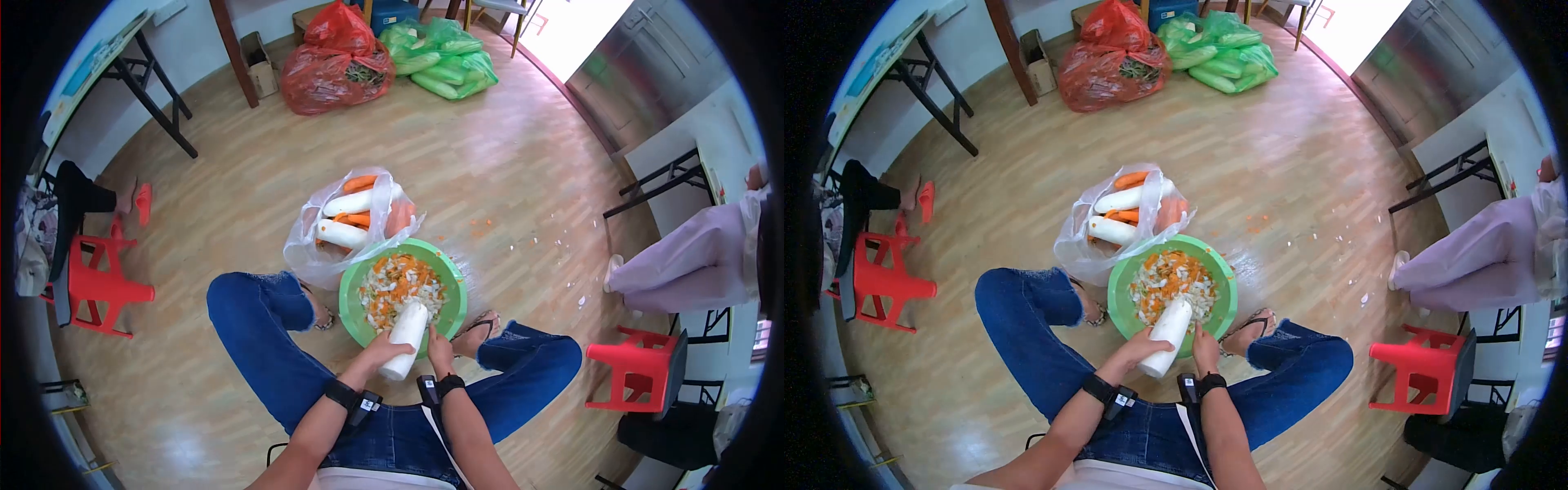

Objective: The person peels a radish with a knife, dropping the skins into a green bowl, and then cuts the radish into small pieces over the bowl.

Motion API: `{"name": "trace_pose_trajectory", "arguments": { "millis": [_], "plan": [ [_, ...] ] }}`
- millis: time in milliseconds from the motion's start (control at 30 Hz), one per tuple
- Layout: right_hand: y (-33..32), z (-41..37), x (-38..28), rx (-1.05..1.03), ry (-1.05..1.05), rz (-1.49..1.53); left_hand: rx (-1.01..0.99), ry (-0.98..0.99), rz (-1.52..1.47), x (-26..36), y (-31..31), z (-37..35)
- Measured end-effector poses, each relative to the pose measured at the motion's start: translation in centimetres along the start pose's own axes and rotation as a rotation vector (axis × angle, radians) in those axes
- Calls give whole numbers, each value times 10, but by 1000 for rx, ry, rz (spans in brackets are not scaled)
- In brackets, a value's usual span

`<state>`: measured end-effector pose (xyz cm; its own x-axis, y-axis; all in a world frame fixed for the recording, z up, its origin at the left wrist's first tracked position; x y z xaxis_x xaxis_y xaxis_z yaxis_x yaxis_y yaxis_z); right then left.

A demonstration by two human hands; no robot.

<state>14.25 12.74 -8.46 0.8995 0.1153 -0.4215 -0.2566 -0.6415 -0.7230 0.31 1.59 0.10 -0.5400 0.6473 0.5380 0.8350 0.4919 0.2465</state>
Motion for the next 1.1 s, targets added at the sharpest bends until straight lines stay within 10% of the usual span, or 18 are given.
{"name": "trace_pose_trajectory", "arguments": {
  "millis": [300, 1100],
  "plan": [
    [-21, -25, -63, 87, -325, 110, 92, 14, -6, -8, -10, 16],
    [-18, -2, -25, 236, -195, 114, -33, 73, 56, -7, -5, 8]
  ]
}}
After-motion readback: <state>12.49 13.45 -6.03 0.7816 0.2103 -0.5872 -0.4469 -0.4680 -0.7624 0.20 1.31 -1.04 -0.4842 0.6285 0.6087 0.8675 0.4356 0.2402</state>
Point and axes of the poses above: each hand's wrist, its own z-axis towards the middle knuckle, its own y-axis out of the palm, x = y × z, the point moved 2 cm from there along z, towards the middle knuckle, and after that the axes turned 7 degrees about -y, right-handed, at the moved point
